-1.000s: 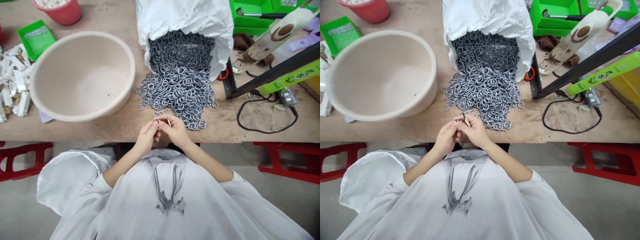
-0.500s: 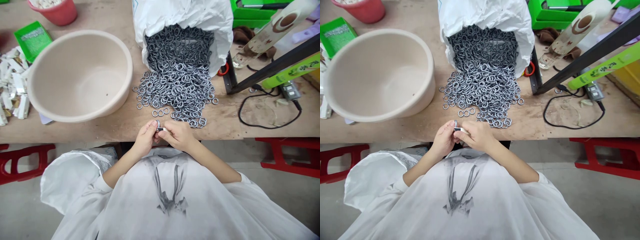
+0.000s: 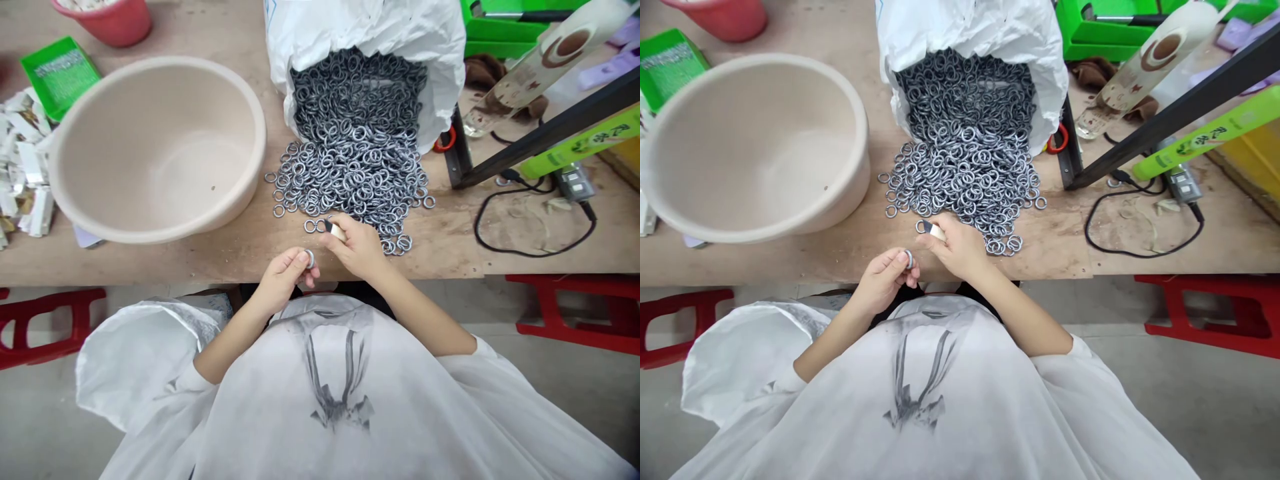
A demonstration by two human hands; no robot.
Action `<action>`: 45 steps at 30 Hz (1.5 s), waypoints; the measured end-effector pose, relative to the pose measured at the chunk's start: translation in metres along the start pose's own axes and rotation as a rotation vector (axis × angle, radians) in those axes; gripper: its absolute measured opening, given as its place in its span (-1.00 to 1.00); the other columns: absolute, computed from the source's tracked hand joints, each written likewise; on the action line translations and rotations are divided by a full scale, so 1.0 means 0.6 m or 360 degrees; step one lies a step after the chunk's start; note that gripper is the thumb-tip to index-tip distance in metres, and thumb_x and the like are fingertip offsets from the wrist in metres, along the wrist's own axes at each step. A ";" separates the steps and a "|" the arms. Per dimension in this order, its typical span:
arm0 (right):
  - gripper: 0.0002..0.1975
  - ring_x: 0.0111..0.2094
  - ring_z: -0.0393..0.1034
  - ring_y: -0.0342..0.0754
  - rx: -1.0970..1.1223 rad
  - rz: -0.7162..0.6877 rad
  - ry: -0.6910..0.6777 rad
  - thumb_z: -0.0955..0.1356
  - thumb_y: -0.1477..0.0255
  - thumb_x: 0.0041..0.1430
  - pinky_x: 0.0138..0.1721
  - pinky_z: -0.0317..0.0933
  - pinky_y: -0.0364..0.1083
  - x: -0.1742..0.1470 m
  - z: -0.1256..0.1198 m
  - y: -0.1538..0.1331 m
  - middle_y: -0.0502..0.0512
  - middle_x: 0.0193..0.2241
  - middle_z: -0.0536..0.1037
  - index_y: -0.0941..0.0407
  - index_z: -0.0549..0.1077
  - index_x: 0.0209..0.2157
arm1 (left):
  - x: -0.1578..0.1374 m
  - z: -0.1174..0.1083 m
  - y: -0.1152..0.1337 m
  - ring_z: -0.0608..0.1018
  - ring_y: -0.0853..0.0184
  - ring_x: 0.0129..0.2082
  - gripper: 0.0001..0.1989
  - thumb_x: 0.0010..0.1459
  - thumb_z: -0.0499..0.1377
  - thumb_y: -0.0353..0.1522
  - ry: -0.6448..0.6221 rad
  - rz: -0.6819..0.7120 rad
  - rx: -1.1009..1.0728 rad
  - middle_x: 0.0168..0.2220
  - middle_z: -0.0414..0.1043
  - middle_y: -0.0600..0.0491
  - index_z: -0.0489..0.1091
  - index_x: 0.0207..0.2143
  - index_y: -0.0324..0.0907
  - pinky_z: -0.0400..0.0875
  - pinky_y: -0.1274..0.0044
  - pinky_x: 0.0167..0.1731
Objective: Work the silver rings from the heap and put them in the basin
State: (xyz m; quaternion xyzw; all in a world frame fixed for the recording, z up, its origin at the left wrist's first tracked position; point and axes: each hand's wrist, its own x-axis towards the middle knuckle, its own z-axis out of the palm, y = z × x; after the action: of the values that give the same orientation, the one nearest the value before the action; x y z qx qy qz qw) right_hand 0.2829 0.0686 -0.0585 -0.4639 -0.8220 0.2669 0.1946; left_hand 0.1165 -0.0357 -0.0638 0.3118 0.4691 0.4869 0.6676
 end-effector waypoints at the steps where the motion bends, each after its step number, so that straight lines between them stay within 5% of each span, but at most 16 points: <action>1: -0.54 -0.26 0.45 0.02 -0.0126 -0.0015 -0.0039 0.25 0.04 0.31 -0.30 0.12 -0.10 0.009 0.006 -0.003 0.12 -0.21 0.59 0.08 0.48 -0.02 | 0.002 -0.010 -0.001 0.45 0.48 -0.54 -0.63 0.13 0.27 -0.07 0.0082 0.0005 0.0004 -0.46 0.47 0.07 0.41 -0.36 -0.23 0.39 0.60 -0.46; 5: -0.65 -0.20 0.48 0.10 -0.0615 -0.0025 -0.0253 0.35 0.21 0.27 -0.33 0.12 -0.06 0.044 0.027 -0.016 0.18 -0.09 0.56 0.03 0.50 0.04 | 0.003 -0.045 0.006 0.51 0.46 -0.51 -0.59 0.03 0.35 -0.21 0.0379 0.0022 -0.0079 -0.44 0.52 0.08 0.47 -0.09 -0.21 0.45 0.60 -0.40; 12: -0.64 -0.18 0.48 0.12 -0.0661 -0.0105 -0.0320 0.33 0.31 0.29 -0.36 0.11 -0.04 0.061 0.030 -0.027 0.17 -0.09 0.53 -0.04 0.45 0.11 | 0.008 -0.058 0.016 0.50 0.45 -0.50 -0.76 -0.09 0.29 -0.30 0.0476 -0.0126 -0.0416 -0.40 0.49 0.05 0.45 -0.36 -0.27 0.47 0.59 -0.49; 17: -0.69 -0.17 0.45 0.11 -0.0556 -0.0074 -0.0369 0.40 0.37 0.21 -0.29 0.13 -0.04 0.079 0.026 -0.024 0.22 -0.07 0.53 0.08 0.50 0.00 | 0.019 -0.044 0.013 0.30 0.56 -0.62 -0.79 -0.09 0.32 -0.34 0.0497 -0.0128 -0.0418 -0.53 0.31 0.16 0.39 -0.43 -0.25 0.18 0.70 -0.66; 22: -0.87 -0.34 0.36 -0.06 0.0325 -0.0052 -0.0354 0.47 0.42 0.06 -0.30 0.12 -0.10 0.070 0.022 -0.024 0.04 -0.39 0.53 0.17 0.51 -0.36 | 0.024 -0.027 0.013 0.18 0.58 -0.67 -0.67 -0.01 0.33 -0.16 0.0507 -0.0079 -0.0285 -0.56 0.24 0.18 0.37 -0.41 -0.24 0.04 0.70 -0.70; 26: -0.80 -0.45 0.32 -0.14 0.1169 0.0012 -0.0589 0.50 0.38 -0.04 -0.37 0.15 -0.15 0.036 0.019 -0.032 -0.07 -0.52 0.47 0.17 0.47 -0.43 | 0.024 -0.011 0.014 0.14 0.58 -0.68 -0.48 0.02 0.26 0.08 0.0198 -0.0248 -0.0297 -0.57 0.23 0.16 0.33 -0.37 -0.22 -0.03 0.70 -0.72; 29: -0.71 -0.45 0.34 -0.14 0.1438 0.0046 -0.0658 0.54 0.29 -0.10 -0.37 0.19 -0.15 0.019 0.015 -0.030 -0.06 -0.51 0.48 0.16 0.47 -0.42 | 0.020 0.002 0.018 0.07 0.60 -0.69 -0.51 -0.01 0.34 0.00 -0.0007 -0.0376 -0.0378 -0.60 0.14 0.22 0.26 -0.41 -0.20 -0.06 0.71 -0.71; 38: -0.62 -0.37 0.34 -0.11 0.1069 -0.0282 -0.0220 0.49 0.07 0.03 -0.29 0.18 -0.11 0.002 0.022 -0.033 0.02 -0.42 0.51 0.12 0.50 -0.38 | 0.014 0.019 0.015 0.07 0.58 -0.70 -0.48 -0.01 0.32 0.01 0.0199 -0.0231 -0.0292 -0.66 0.06 0.25 0.16 -0.52 -0.17 -0.04 0.70 -0.72; 43: -0.49 -0.49 0.17 -0.15 0.0884 -0.0055 0.0029 0.31 -0.09 0.17 -0.41 0.03 -0.13 -0.007 0.031 -0.031 -0.06 -0.56 0.30 0.10 0.36 -0.45 | 0.014 0.022 0.015 0.04 0.58 -0.72 -0.45 0.04 0.27 0.05 0.0218 -0.0091 -0.0218 -0.69 0.03 0.24 0.14 -0.57 -0.17 -0.05 0.68 -0.73; 45: -0.48 -0.52 0.10 -0.16 0.0720 -0.0150 0.0001 0.23 -0.07 0.25 -0.44 -0.05 -0.12 -0.018 0.028 -0.033 -0.08 -0.59 0.22 0.09 0.29 -0.50 | 0.014 0.023 0.015 0.05 0.57 -0.73 -0.45 0.04 0.26 0.06 0.0259 -0.0056 -0.0255 -0.70 0.02 0.24 0.14 -0.58 -0.17 -0.05 0.67 -0.73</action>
State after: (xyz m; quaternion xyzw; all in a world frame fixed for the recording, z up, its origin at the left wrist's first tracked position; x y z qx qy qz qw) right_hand 0.2656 0.0466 -0.0603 -0.3696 -0.7620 0.4348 0.3061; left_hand 0.1270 -0.0241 -0.0538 0.2085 0.4868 0.5347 0.6585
